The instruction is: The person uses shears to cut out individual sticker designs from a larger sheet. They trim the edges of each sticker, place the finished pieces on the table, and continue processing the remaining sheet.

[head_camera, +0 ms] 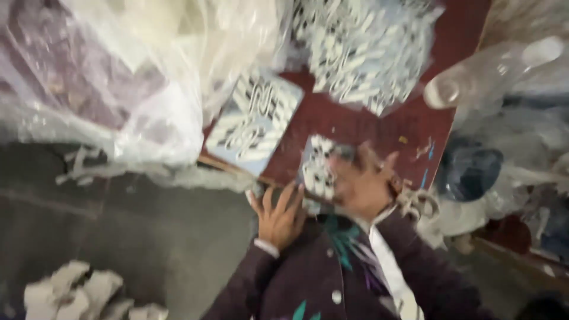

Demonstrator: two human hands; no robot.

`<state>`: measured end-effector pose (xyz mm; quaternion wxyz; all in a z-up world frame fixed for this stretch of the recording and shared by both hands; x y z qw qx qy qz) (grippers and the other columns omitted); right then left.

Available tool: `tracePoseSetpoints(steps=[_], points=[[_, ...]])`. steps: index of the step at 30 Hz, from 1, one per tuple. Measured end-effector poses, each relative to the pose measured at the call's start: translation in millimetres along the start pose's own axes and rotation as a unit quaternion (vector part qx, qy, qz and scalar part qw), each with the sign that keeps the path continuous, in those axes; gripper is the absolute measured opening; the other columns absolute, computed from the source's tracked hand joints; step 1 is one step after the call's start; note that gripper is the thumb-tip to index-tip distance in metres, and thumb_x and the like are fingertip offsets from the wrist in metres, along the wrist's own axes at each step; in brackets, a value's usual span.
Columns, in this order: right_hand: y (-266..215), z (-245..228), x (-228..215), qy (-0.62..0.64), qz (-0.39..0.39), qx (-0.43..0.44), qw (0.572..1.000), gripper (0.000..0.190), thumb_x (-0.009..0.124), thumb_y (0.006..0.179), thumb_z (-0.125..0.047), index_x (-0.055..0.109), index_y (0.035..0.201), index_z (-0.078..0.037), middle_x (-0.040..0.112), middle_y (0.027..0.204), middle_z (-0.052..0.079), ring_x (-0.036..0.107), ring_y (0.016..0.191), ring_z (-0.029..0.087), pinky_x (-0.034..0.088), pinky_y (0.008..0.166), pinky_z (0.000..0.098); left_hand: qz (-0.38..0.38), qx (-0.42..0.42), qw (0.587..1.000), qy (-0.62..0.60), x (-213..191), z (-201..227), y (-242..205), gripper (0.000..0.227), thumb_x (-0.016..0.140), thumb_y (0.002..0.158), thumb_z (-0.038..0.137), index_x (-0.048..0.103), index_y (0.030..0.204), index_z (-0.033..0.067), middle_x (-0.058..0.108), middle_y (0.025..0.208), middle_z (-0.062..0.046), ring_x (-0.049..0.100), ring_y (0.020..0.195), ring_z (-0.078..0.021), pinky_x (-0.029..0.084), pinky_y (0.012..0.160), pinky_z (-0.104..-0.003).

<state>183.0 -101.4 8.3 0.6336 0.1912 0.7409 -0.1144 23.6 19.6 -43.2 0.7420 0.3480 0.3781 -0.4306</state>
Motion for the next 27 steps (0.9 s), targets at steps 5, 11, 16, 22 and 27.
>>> tracePoseSetpoints(steps=[5, 11, 16, 22, 27], points=[[-22.2, -17.0, -0.2, 0.033, 0.011, 0.037, 0.999, 0.06, 0.038, 0.103, -0.05, 0.055, 0.151, -0.017, 0.048, 0.16, -0.005, 0.02, 0.156, 0.045, -0.006, 0.115, 0.0796, 0.039, 0.008, 0.999, 0.037, -11.3, -0.6, 16.8, 0.056, 0.072, 0.094, 0.041, 0.061, 0.146, 0.0237, 0.052, 0.151, 0.002, 0.042, 0.139, -0.0331, 0.012, 0.119, -0.075], [-55.0, -24.1, 4.2, -0.009, 0.035, 0.074, 0.997, 0.052, 0.05, 0.097, -0.031, 0.062, 0.145, -0.018, 0.058, 0.151, -0.006, 0.029, 0.152, 0.043, -0.007, 0.11, 0.0792, 0.009, 0.022, 1.0, -0.008, -16.6, 9.5, -12.2, 0.057, 0.072, 0.091, 0.039, 0.063, 0.145, 0.0222, 0.053, 0.151, 0.001, 0.044, 0.135, -0.0357, 0.015, 0.119, -0.075], [-45.7, -17.9, -11.0, -0.003, 0.081, -0.005, 0.997, 0.03, 0.069, 0.081, -0.015, 0.076, 0.109, -0.022, 0.07, 0.126, -0.009, 0.053, 0.133, 0.026, 0.005, 0.12, 0.0714, 0.009, 0.014, 0.999, -0.039, -11.9, 7.3, -2.6, 0.058, 0.071, 0.088, 0.038, 0.06, 0.141, 0.0179, 0.053, 0.147, -0.003, 0.044, 0.13, -0.0382, 0.014, 0.111, -0.078], [-29.1, 59.3, -58.7, -0.003, 0.136, 0.071, 0.988, 0.025, 0.071, 0.084, -0.009, 0.074, 0.108, -0.015, 0.07, 0.129, 0.003, 0.06, 0.126, 0.032, 0.035, 0.121, 0.0518, 0.009, 0.035, 0.996, -0.077, -39.5, 5.0, 10.2, 0.058, 0.073, 0.089, 0.035, 0.06, 0.144, 0.0187, 0.051, 0.147, -0.006, 0.043, 0.132, -0.0381, 0.02, 0.114, -0.073], [30.4, 43.8, -49.3, 0.061, 0.06, 0.128, 0.988, 0.042, 0.074, 0.085, -0.021, 0.07, 0.127, -0.012, 0.067, 0.132, 0.006, 0.057, 0.117, 0.033, 0.038, 0.1, 0.0528, 0.047, 0.0, 0.985, -0.165, -47.6, -6.3, -7.0, 0.063, 0.076, 0.085, 0.023, 0.056, 0.144, 0.0145, 0.048, 0.147, -0.02, 0.045, 0.129, -0.0422, 0.033, 0.111, -0.061]])
Point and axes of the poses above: each hand's wrist, its own y-axis towards the middle knuckle, its own x-axis out of the palm, z = x × y, the point moved 6 cm from there along y, towards the middle knuckle
